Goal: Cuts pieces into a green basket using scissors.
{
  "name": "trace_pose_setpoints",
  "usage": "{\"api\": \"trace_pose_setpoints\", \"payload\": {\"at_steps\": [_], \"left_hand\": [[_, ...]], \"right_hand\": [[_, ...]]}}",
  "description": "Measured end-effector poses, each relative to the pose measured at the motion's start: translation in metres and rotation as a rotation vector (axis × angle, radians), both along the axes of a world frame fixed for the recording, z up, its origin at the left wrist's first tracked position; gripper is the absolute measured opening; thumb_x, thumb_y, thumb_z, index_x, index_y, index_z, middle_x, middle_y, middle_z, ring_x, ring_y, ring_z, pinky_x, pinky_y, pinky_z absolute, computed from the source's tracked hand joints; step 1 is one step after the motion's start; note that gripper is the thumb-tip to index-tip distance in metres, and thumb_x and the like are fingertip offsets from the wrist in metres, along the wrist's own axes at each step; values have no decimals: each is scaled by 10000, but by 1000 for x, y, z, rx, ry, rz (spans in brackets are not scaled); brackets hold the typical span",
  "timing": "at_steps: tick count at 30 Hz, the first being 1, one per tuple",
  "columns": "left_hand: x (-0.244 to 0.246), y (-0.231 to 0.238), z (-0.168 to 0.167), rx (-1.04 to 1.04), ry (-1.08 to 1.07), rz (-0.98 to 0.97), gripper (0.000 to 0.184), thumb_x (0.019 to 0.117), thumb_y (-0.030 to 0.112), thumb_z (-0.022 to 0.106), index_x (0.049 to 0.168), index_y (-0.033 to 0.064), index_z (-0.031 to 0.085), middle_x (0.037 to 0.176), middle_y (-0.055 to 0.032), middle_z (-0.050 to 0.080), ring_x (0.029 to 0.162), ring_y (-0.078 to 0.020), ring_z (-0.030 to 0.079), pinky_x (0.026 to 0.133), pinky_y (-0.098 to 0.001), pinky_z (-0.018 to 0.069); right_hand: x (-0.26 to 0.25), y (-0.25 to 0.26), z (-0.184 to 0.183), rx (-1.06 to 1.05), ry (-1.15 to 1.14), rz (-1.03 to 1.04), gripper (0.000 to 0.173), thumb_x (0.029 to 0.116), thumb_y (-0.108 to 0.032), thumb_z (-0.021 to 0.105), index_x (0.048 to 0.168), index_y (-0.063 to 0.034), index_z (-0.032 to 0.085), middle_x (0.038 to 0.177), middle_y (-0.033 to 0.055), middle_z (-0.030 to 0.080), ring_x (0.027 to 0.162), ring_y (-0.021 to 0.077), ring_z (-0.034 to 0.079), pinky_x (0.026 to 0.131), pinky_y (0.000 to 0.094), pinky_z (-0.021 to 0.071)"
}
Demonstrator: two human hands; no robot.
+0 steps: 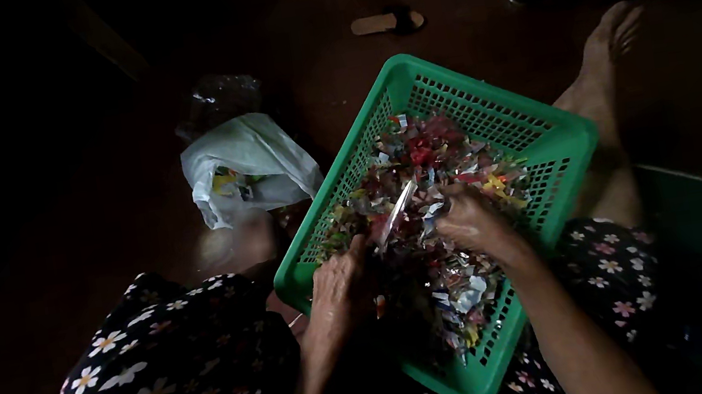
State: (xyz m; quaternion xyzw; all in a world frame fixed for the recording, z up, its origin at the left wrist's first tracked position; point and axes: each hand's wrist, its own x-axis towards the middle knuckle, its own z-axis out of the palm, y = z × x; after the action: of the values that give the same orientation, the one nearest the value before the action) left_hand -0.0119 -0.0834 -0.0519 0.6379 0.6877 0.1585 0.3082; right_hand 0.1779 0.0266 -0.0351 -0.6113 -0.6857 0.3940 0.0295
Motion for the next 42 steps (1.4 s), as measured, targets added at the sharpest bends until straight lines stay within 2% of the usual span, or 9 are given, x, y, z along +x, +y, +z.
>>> {"api": "trace_pose_setpoints", "payload": {"at_steps": [4, 10, 12, 16, 19, 21, 28, 37, 42], "left_hand": [[9, 1, -11, 71, -131, -120, 621, 888, 178, 725, 1443, -3, 511, 1305, -216, 638, 1152, -373, 650, 919, -559, 541], [20, 6, -21, 189, 140, 88, 198, 959, 148, 625, 1068, 21, 729, 755, -192, 709, 696, -411, 712, 621, -578, 538], [13, 5, -17, 183, 144, 122, 183, 946, 152, 632, 1023, 23, 736, 733, -188, 700, 691, -412, 706, 626, -588, 535], [-1, 2, 1, 56, 89, 66, 263, 954, 184, 657, 1153, 14, 688, 879, -202, 718, 818, -407, 712, 714, -595, 541], [-3, -1, -2, 28, -34, -77, 593, 916, 210, 719, 1438, 10, 521, 1272, -222, 655, 1122, -397, 661, 893, -578, 543], [5, 2, -10, 37, -47, -108, 647, 902, 212, 720, 1470, 6, 486, 1330, -219, 624, 1171, -388, 638, 914, -545, 546], [9, 6, -13, 76, 133, 109, 208, 959, 132, 626, 1111, 28, 721, 828, -208, 719, 785, -426, 715, 698, -599, 541], [3, -2, -10, 17, -151, -121, 603, 929, 192, 700, 1459, -12, 497, 1265, -221, 654, 1144, -386, 650, 938, -579, 524], [9, 5, -10, 77, 37, 58, 291, 929, 161, 659, 1180, 20, 700, 848, -191, 722, 797, -403, 715, 713, -594, 543]], "right_hand": [[2, -7, -8, -57, 64, 19, 487, 894, -123, 781, 1302, 75, 606, 1190, 275, 657, 1122, 385, 631, 1000, 548, 485], [-7, -2, 2, -178, -79, 53, 293, 952, -159, 703, 1136, 64, 656, 1023, 232, 669, 959, 340, 653, 884, 529, 512], [-2, -1, 2, -104, -29, 28, 271, 930, -100, 717, 1152, 47, 665, 1027, 225, 671, 945, 334, 651, 859, 525, 522], [2, -1, 5, 54, -66, -27, 362, 918, -69, 726, 1267, 14, 672, 1168, 261, 677, 1116, 423, 631, 950, 601, 485], [2, -7, -1, 65, -52, 16, 455, 907, -87, 748, 1326, 42, 626, 1270, 278, 639, 1223, 442, 581, 1037, 602, 438], [1, -9, -10, 66, -38, 43, 476, 896, -122, 769, 1320, 40, 627, 1261, 271, 644, 1213, 429, 590, 1043, 600, 441], [-9, -1, 10, -44, -149, 17, 197, 921, -81, 721, 1051, 61, 679, 998, 253, 670, 987, 403, 652, 861, 582, 509], [0, 2, 2, 18, -33, 11, 204, 909, -62, 742, 1081, 23, 675, 958, 226, 678, 907, 374, 664, 816, 574, 527], [1, 5, 4, -82, 24, -22, 166, 915, -38, 722, 1067, 6, 672, 851, 171, 652, 716, 264, 632, 694, 466, 543]]}}
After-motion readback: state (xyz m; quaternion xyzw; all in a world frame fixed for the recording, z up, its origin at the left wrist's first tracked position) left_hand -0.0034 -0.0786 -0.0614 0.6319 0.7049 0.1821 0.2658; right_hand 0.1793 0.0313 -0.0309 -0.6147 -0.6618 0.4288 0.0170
